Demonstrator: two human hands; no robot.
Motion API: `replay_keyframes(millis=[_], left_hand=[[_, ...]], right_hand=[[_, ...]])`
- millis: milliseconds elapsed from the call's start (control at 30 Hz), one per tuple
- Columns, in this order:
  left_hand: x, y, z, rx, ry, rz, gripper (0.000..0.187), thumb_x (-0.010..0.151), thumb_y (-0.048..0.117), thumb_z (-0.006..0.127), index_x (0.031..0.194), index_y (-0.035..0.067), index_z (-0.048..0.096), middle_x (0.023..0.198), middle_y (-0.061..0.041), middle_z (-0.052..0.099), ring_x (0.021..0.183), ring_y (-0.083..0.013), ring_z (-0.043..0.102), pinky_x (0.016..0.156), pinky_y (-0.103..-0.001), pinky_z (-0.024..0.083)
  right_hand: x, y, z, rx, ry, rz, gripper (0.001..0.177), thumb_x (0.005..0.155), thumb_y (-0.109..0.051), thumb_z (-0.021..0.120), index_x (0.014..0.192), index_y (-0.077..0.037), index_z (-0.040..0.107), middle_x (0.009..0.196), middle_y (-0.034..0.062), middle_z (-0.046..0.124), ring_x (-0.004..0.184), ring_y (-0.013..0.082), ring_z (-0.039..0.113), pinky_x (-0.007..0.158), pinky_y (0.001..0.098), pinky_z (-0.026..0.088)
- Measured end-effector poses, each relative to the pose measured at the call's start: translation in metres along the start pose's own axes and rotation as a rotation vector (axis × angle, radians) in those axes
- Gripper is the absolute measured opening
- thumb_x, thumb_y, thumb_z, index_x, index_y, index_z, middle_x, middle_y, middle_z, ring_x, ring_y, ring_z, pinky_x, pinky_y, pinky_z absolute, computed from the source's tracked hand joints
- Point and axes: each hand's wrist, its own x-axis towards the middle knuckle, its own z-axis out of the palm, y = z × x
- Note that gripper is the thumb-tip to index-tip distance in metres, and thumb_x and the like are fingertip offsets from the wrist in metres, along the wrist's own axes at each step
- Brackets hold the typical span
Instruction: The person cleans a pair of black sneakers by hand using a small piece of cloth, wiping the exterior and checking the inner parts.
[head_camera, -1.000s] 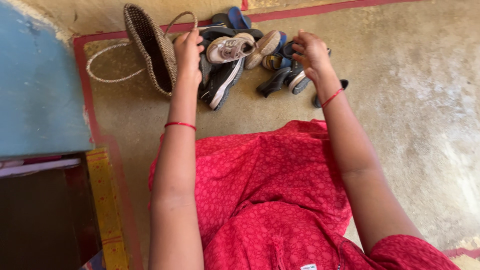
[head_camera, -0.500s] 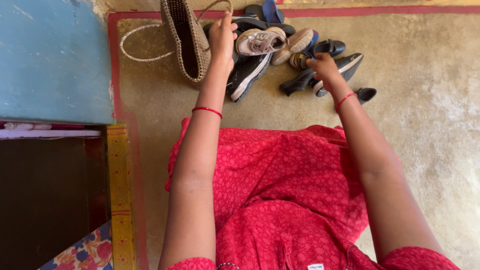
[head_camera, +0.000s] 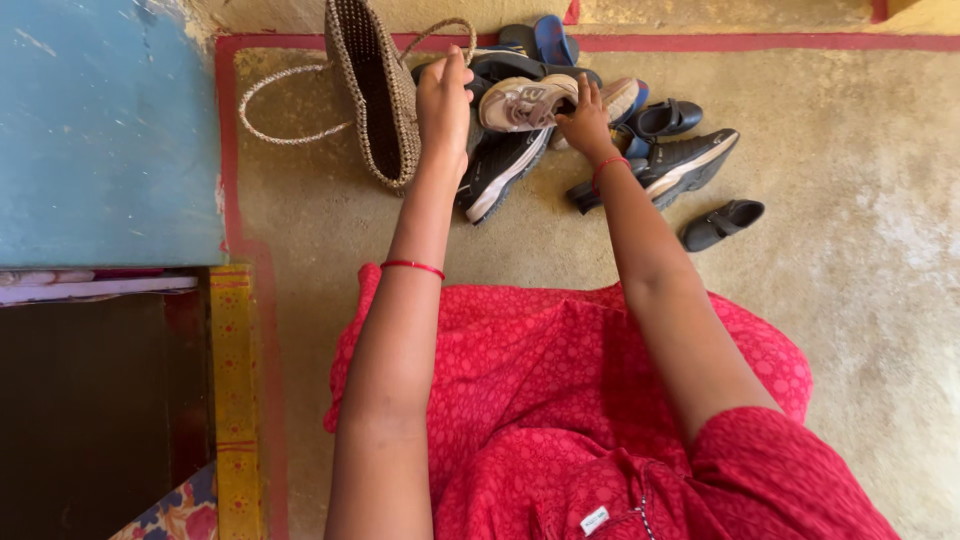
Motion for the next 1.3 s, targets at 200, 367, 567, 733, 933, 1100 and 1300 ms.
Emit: replay_keyframes(millis=[200,367,567,733,933,1100,1300], left_hand=[[-0.005,0.004,-0.013,0.082,-0.025,0.095,0.055,0.104,0.049,0.045,0.122,-0.001,0.061,0.111,-0.015,0.070,0.102,-0.0184,0.067,0.091,-0.033,0.058],[-0.002,0.008,-0.024,0.096,0.045,0.070,0.055,0.102,0.048,0.048,0.118,-0.003,0.062,0.107,-0.014,0.070,0.091,-0.0189,0.064,0.083,-0.033,0.054],[-0.005,0.006,-0.012,0.095,0.022,0.022,0.056,0.102,0.047,0.049,0.124,-0.003,0.059,0.107,-0.013,0.068,0.091,-0.0170,0.063,0.083,-0.032,0.053],[-0.007,0.006,-0.008,0.079,0.010,0.011,0.057,0.102,0.048,0.050,0.124,-0.003,0.060,0.107,-0.013,0.068,0.089,-0.0174,0.061,0.083,-0.032,0.053],[-0.003,-0.004,-0.006,0.081,0.008,0.037,0.056,0.101,0.049,0.051,0.121,-0.002,0.060,0.106,-0.011,0.069,0.089,-0.0165,0.062,0.083,-0.032,0.053],[0.001,-0.012,-0.004,0.042,-0.044,0.109,0.055,0.103,0.050,0.051,0.116,-0.002,0.063,0.104,-0.012,0.068,0.090,-0.0169,0.061,0.083,-0.033,0.053],[-0.008,-0.007,-0.004,0.087,-0.066,0.042,0.053,0.103,0.052,0.048,0.114,0.002,0.062,0.105,-0.009,0.069,0.089,-0.0146,0.062,0.084,-0.031,0.054]], right_hand=[[-0.003,-0.013,0.028,-0.159,-0.159,0.184,0.116,0.080,-0.028,0.084,0.164,0.000,0.010,0.139,0.0362,0.043,0.124,0.0515,0.047,0.107,0.0528,0.041],[-0.053,-0.039,0.024,-0.180,-0.081,0.206,0.075,0.077,-0.022,0.085,0.141,-0.019,0.046,0.135,0.0261,0.046,0.130,0.0458,0.043,0.104,0.0483,0.045],[-0.076,-0.023,0.034,-0.582,-0.002,-0.110,0.047,0.084,-0.004,0.072,0.125,-0.013,0.053,0.130,0.0186,0.054,0.125,0.0398,0.051,0.104,0.0484,0.049],[-0.117,0.004,0.033,-0.318,-0.308,0.103,0.043,0.091,-0.003,0.065,0.131,-0.007,0.050,0.125,0.0199,0.062,0.108,0.0356,0.067,0.088,0.0459,0.058],[-0.176,0.005,0.047,-0.015,-0.302,0.364,0.050,0.090,-0.020,0.073,0.132,-0.006,0.050,0.110,0.0229,0.069,0.102,0.0448,0.067,0.086,0.0524,0.054],[-0.183,0.004,0.064,-0.172,-0.099,0.103,0.041,0.096,-0.025,0.071,0.130,-0.011,0.054,0.149,0.0167,0.056,0.147,0.0388,0.047,0.124,0.0480,0.041],[-0.163,0.039,0.037,-0.766,-0.393,0.182,0.080,0.089,-0.016,0.059,0.161,-0.020,0.027,0.167,0.0078,0.014,0.153,0.0350,0.008,0.119,0.0699,0.006]])
